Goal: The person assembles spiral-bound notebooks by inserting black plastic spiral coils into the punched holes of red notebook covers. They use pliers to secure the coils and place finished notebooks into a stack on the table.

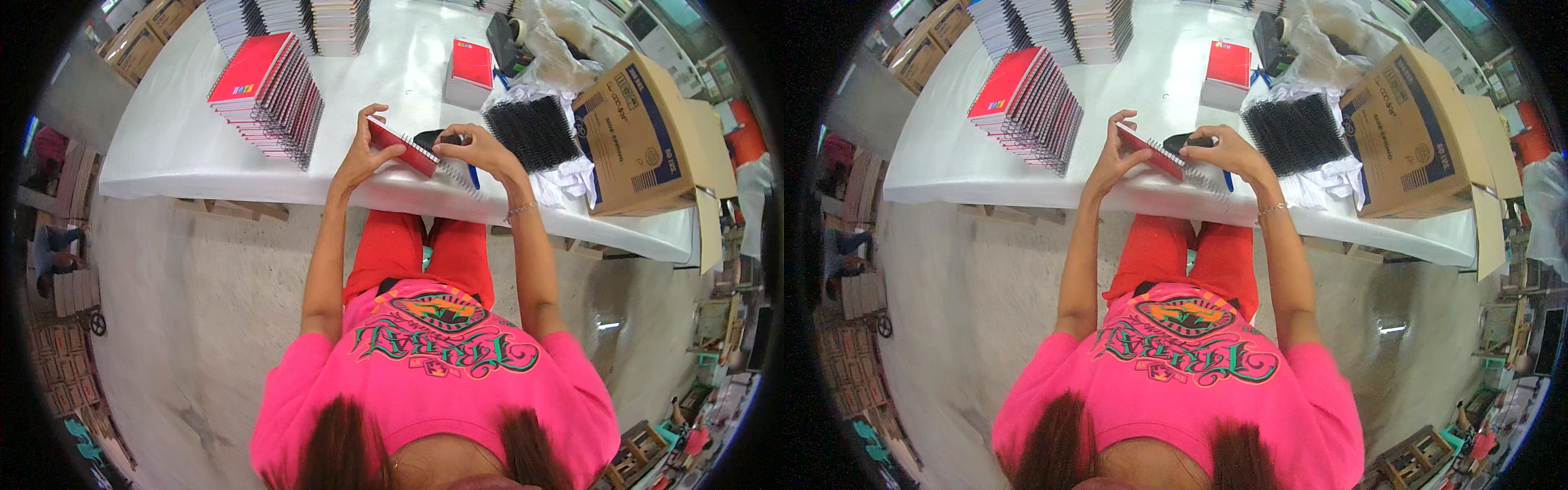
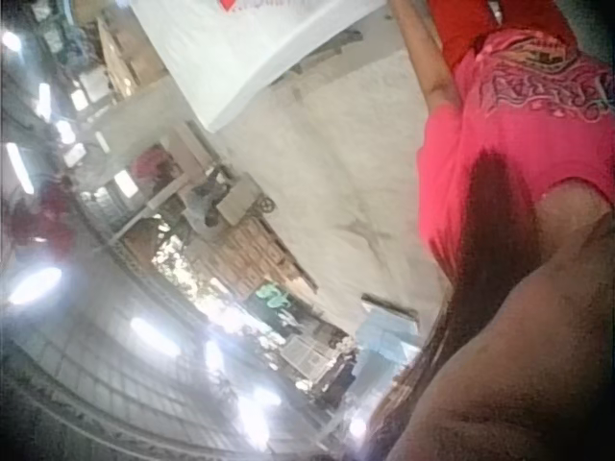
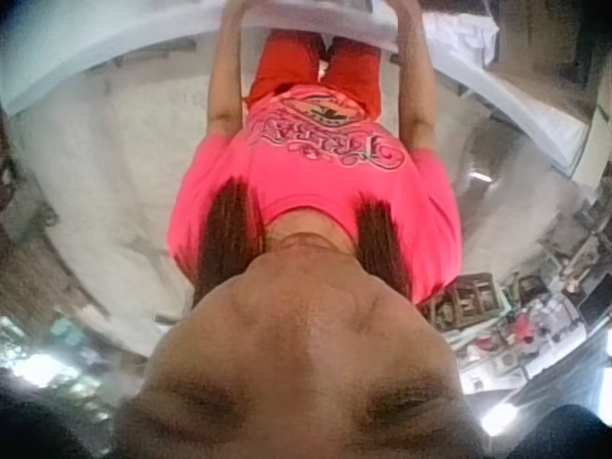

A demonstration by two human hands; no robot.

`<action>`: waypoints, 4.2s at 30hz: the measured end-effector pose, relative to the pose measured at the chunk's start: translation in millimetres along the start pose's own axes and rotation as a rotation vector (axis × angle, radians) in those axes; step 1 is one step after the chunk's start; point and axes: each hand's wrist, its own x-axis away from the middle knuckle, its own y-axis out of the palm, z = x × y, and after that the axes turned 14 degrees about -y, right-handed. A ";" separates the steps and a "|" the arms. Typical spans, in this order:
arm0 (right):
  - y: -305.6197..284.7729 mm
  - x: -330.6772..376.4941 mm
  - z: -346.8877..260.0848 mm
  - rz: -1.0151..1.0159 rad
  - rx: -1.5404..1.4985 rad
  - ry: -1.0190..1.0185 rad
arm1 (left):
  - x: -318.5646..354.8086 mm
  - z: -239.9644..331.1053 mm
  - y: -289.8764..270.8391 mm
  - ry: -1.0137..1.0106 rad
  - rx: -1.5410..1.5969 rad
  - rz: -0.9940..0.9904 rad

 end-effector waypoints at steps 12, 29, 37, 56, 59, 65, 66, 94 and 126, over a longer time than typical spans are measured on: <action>6.6 -17.9 -3.0 0.061 0.101 0.050 | -1.9 1.9 -4.1 -0.032 0.099 -0.053; 14.1 -34.9 2.7 0.032 0.055 -0.103 | -3.4 4.7 -2.0 -0.081 0.219 -0.169; 17.9 -35.7 4.9 -0.030 0.141 -0.185 | 1.2 9.1 -2.8 -0.050 0.213 -0.186; 15.1 -51.9 32.1 0.055 -0.026 -0.055 | -6.8 9.8 2.5 -0.073 0.141 -0.159; 17.5 -48.0 30.9 0.151 -0.129 0.018 | -3.2 -3.6 5.5 -0.059 0.149 -0.063; -2.4 -37.9 46.1 0.059 -0.088 -0.118 | -3.9 -3.8 30.0 -0.005 0.199 -0.030; -2.1 -36.6 42.3 0.129 -0.191 -0.119 | -3.1 -2.7 30.4 0.009 0.190 -0.038; 35.7 53.4 56.8 0.564 1.050 -0.181 | 17.3 -7.0 40.1 0.040 0.060 0.399; 128.7 10.1 21.5 0.634 0.301 -0.268 | 36.2 25.9 19.1 0.069 -0.516 0.500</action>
